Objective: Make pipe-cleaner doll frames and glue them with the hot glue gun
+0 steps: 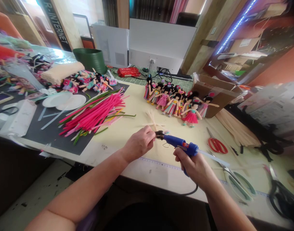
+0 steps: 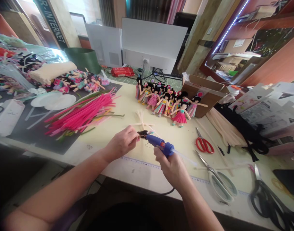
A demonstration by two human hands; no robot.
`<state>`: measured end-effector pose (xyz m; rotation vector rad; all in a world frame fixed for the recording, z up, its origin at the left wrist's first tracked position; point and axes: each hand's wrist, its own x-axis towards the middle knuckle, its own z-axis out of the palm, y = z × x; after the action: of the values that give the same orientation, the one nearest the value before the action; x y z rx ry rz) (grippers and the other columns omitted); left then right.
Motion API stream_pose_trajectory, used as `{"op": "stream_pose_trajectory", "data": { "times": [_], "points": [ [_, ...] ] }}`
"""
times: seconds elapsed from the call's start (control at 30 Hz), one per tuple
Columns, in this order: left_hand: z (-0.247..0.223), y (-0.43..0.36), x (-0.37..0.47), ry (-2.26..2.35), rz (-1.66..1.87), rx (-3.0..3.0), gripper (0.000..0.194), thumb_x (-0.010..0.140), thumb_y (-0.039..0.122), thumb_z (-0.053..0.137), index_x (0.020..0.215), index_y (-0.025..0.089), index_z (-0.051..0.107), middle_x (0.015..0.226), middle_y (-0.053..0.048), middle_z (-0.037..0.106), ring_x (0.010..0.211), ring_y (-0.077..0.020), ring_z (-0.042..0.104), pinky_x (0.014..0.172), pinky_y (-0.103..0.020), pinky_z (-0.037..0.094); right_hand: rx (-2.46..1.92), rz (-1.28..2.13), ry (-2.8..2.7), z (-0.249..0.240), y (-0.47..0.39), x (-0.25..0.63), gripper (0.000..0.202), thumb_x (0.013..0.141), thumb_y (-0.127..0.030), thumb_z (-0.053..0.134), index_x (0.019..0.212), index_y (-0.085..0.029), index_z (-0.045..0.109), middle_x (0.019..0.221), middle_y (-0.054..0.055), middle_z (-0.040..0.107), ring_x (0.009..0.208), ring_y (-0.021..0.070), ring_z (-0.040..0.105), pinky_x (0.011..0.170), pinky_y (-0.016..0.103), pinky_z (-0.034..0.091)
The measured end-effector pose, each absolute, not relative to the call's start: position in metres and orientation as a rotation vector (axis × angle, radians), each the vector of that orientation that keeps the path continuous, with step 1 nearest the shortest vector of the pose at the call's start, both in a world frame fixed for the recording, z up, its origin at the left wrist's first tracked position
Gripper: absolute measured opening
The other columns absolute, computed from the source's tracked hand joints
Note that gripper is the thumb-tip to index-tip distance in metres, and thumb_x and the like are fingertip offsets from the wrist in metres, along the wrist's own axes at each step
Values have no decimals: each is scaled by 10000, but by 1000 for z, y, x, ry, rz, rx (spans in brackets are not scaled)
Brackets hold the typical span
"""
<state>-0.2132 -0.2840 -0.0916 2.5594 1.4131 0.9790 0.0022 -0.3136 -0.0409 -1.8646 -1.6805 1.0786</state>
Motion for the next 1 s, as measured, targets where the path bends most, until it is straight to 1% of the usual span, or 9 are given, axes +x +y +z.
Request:
{"op": "stream_pose_trajectory", "data": {
  "times": [0.3, 0.5, 0.83, 1.0],
  "points": [
    [-92, -284, -213, 1403, 995, 2568, 113, 901, 175, 417, 838, 174, 510, 877, -40, 490, 777, -142, 512, 727, -280, 501, -1850, 1075, -1665, -39, -315, 1, 423, 802, -566, 501, 752, -169, 638, 552, 19, 581, 512, 157, 532, 487, 293, 418],
    [-91, -284, -214, 1397, 989, 2561, 114, 900, 171, 415, 849, 172, 518, 885, -40, 492, 774, -138, 514, 719, -273, 502, -1866, 1073, -1681, -39, -315, 1, 421, 812, -567, 491, 721, -175, 614, 545, 14, 565, 516, 157, 531, 499, 295, 420],
    [-90, -285, -214, 1401, 1003, 2569, 123, 901, 173, 414, 840, 176, 521, 874, -41, 496, 777, -140, 513, 729, -271, 497, -1856, 1091, -1674, -44, -315, 4, 418, 829, -574, 479, 740, -188, 614, 521, -1, 535, 502, 155, 516, 501, 299, 418],
    [-89, -285, -213, 1404, 1004, 2561, 123, 896, 167, 418, 838, 175, 526, 878, -42, 501, 778, -140, 516, 732, -266, 492, -1834, 1081, -1658, -44, -316, 6, 401, 820, -566, 493, 734, -194, 617, 557, 9, 567, 505, 153, 519, 486, 290, 413]
  ]
}}
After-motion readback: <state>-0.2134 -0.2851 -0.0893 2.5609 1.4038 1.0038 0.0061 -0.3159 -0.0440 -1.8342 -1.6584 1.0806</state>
